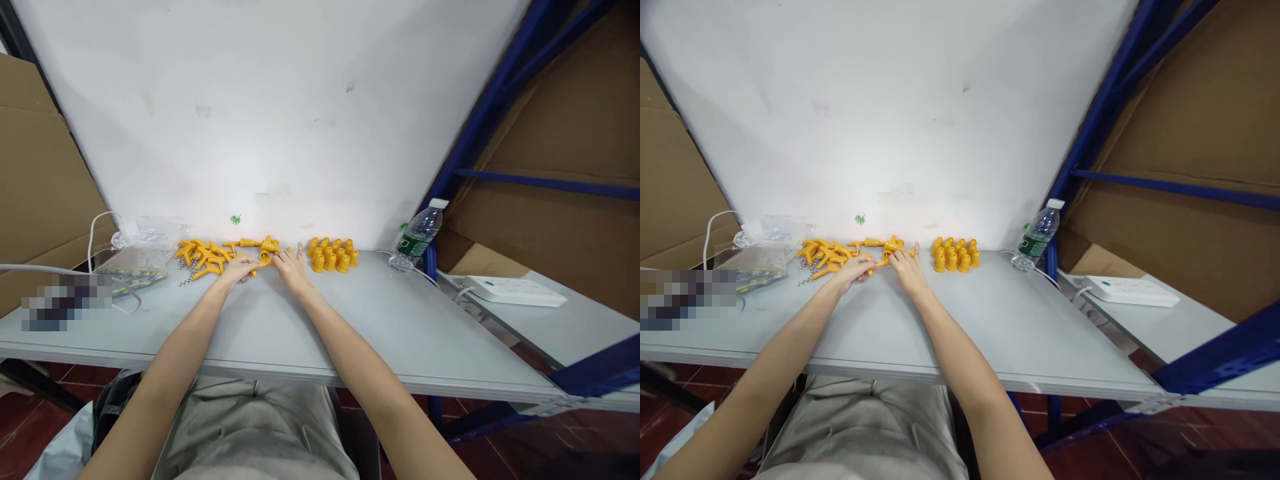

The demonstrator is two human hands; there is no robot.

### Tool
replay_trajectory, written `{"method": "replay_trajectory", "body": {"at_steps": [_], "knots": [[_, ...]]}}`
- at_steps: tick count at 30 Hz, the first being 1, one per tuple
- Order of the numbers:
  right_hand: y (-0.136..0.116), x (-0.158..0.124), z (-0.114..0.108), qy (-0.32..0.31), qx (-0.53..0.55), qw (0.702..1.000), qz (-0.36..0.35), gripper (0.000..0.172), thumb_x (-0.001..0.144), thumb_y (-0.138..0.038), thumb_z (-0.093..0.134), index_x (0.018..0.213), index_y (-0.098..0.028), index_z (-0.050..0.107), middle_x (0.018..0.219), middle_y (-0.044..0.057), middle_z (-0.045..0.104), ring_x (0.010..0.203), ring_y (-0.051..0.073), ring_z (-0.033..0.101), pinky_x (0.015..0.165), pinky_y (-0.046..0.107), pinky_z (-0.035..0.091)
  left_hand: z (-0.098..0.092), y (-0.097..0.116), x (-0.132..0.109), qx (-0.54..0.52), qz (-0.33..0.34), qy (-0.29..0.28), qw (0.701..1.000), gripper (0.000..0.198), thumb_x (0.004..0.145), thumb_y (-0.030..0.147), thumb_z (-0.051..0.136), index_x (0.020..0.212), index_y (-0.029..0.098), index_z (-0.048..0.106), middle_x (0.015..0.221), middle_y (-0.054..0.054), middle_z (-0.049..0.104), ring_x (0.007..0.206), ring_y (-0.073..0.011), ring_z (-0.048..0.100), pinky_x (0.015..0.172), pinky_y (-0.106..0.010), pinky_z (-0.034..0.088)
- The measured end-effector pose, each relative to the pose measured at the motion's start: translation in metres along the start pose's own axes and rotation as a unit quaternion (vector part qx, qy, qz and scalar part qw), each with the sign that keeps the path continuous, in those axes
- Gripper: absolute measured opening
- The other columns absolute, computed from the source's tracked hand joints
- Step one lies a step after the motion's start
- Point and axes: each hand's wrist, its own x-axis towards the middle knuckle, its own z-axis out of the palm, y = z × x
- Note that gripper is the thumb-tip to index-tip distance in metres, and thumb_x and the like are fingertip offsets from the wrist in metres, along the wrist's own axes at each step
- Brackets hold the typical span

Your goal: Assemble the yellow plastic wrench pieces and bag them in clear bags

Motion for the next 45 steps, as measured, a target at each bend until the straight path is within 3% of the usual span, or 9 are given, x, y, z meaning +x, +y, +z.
{"method": "replay_trajectory", "body": {"at_steps": [4,7,10,15,19,25,32,38,45], "knots": [[0.002,0.000,0.006,-0.005,-0.004,1.000,0.007,0.029,0.095,-0.011,0.035,0.102,-0.024,0.061,0.101,0.007,0.064,0.102,0.022,0.057,0.114,0.065,0.009,0.001,-0.002,0.001,0.115,0.074,0.055,0.989,0.015,0.071,0.022,0.065,0.084,0.016,0.068,0.055,0.004,0.055,0.046,-0.0083,0.045,0.047,-0.022,0.033],[0.007,-0.001,0.010,-0.012,0.019,1.000,0.017,0.030,0.094,-0.011,0.037,0.107,-0.024,0.061,0.108,0.007,0.064,0.107,0.022,0.058,0.115,0.063,0.010,0.003,-0.007,0.001,0.266,0.205,0.100,0.937,0.025,0.069,0.019,0.064,0.093,0.019,0.069,0.067,0.001,0.064,0.067,-0.0154,0.059,0.064,-0.025,0.045],[0.011,-0.003,0.009,-0.025,0.030,0.999,0.026,0.036,0.094,-0.011,0.037,0.121,-0.023,0.059,0.120,0.010,0.063,0.116,0.024,0.056,0.114,0.065,0.009,0.003,-0.013,0.001,0.349,0.307,0.123,0.877,0.029,0.074,0.020,0.061,0.102,0.023,0.068,0.087,-0.001,0.070,0.082,-0.0179,0.063,0.077,-0.028,0.048],[0.011,-0.002,0.002,-0.029,0.006,0.999,0.031,0.046,0.092,-0.008,0.035,0.131,-0.025,0.054,0.129,0.009,0.061,0.122,0.026,0.053,0.114,0.066,0.007,0.001,-0.018,0.005,0.367,0.382,0.149,0.835,0.025,0.079,0.022,0.060,0.104,0.022,0.067,0.091,-0.003,0.070,0.084,-0.0185,0.065,0.081,-0.028,0.048],[0.009,-0.001,-0.003,-0.013,-0.018,0.999,0.035,0.043,0.092,-0.007,0.036,0.125,-0.025,0.057,0.121,0.010,0.065,0.114,0.026,0.057,0.112,0.068,0.005,0.002,-0.018,0.006,0.360,0.378,0.153,0.839,0.025,0.079,0.022,0.060,0.103,0.022,0.066,0.093,-0.004,0.070,0.084,-0.0188,0.065,0.081,-0.029,0.048],[0.007,0.002,-0.010,0.012,-0.056,0.998,0.029,0.031,0.093,-0.008,0.034,0.107,-0.020,0.060,0.111,0.011,0.065,0.105,0.024,0.057,0.112,0.066,0.007,0.004,-0.017,0.004,0.354,0.302,0.131,0.875,0.028,0.079,0.024,0.060,0.107,0.023,0.064,0.082,0.000,0.068,0.075,-0.0167,0.063,0.073,-0.026,0.046],[0.008,0.006,-0.012,-0.007,-0.097,0.995,-0.026,0.030,0.094,-0.008,0.032,0.106,-0.018,0.057,0.096,0.008,0.066,0.094,0.022,0.059,0.115,0.059,0.013,0.001,-0.016,0.003,0.365,0.265,0.137,0.882,0.028,0.079,0.026,0.058,0.107,0.024,0.062,0.087,-0.001,0.068,0.079,-0.0188,0.063,0.073,-0.028,0.045],[0.021,-0.007,-0.006,-0.034,-0.068,0.995,-0.071,0.036,0.095,-0.012,0.033,0.123,-0.019,0.054,0.111,0.011,0.067,0.110,0.024,0.058,0.115,0.061,0.013,0.001,-0.016,0.001,0.382,0.261,0.117,0.879,0.030,0.078,0.030,0.062,0.108,0.024,0.063,0.094,-0.003,0.069,0.087,-0.0220,0.064,0.075,-0.029,0.045],[0.018,-0.015,-0.013,0.019,-0.088,0.995,-0.034,0.031,0.095,-0.010,0.035,0.109,-0.020,0.060,0.108,0.010,0.068,0.104,0.023,0.057,0.113,0.065,0.005,0.008,-0.009,-0.003,0.363,0.227,0.116,0.896,0.031,0.075,0.029,0.063,0.105,0.024,0.066,0.076,-0.001,0.066,0.076,-0.0206,0.063,0.067,-0.028,0.043]]}}
